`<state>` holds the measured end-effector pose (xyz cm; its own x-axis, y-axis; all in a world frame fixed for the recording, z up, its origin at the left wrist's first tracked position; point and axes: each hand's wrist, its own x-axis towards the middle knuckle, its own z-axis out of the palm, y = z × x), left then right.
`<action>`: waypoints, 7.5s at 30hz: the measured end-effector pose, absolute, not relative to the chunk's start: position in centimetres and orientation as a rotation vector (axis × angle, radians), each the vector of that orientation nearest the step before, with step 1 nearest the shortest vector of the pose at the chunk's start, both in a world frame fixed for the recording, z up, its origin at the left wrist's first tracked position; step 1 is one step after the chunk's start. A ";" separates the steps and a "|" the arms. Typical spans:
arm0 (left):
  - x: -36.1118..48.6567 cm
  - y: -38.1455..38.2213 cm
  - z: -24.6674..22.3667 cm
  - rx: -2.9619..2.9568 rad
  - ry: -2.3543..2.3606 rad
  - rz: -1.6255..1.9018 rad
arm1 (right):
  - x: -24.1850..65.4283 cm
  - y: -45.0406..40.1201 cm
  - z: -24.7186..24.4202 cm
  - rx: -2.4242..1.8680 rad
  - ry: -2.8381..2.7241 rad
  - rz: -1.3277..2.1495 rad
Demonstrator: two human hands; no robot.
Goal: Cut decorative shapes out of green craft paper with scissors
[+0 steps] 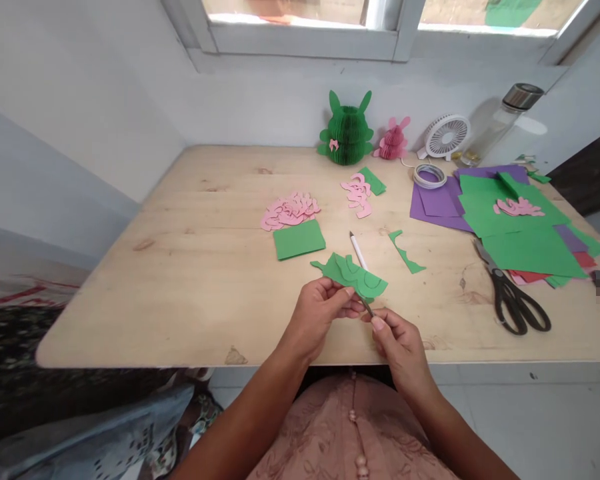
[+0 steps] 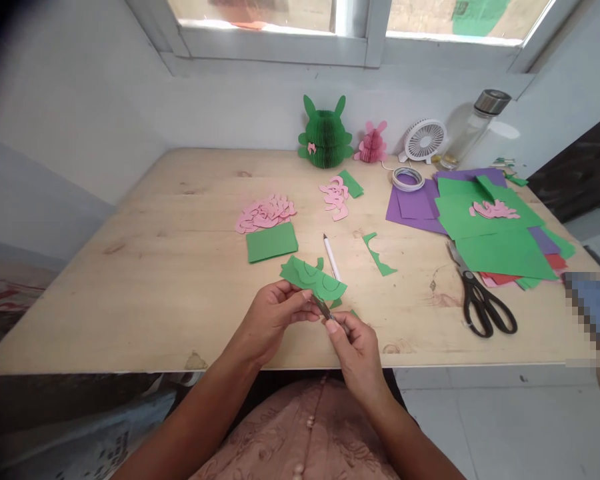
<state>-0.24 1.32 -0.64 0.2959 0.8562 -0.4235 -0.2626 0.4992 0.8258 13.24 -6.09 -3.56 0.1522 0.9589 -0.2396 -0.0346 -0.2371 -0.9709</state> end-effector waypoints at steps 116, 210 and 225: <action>0.4 1.4 -1.0 0.573 0.984 0.847 | 14.2 -5.4 -3.6 -1.517 -1.026 1.244; -2.3 5.0 1.4 1.123 0.870 0.547 | 15.1 0.1 -0.4 -1.431 -1.019 1.294; 0.5 0.1 -1.2 0.525 0.960 0.911 | 12.2 -0.6 -2.1 -1.241 -0.547 1.095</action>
<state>0.50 0.10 -1.24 0.2630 0.8449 -0.4657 -0.4210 0.5349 0.7326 12.22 -0.57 -2.10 0.4225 0.8806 -0.2147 -0.3576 -0.0557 -0.9322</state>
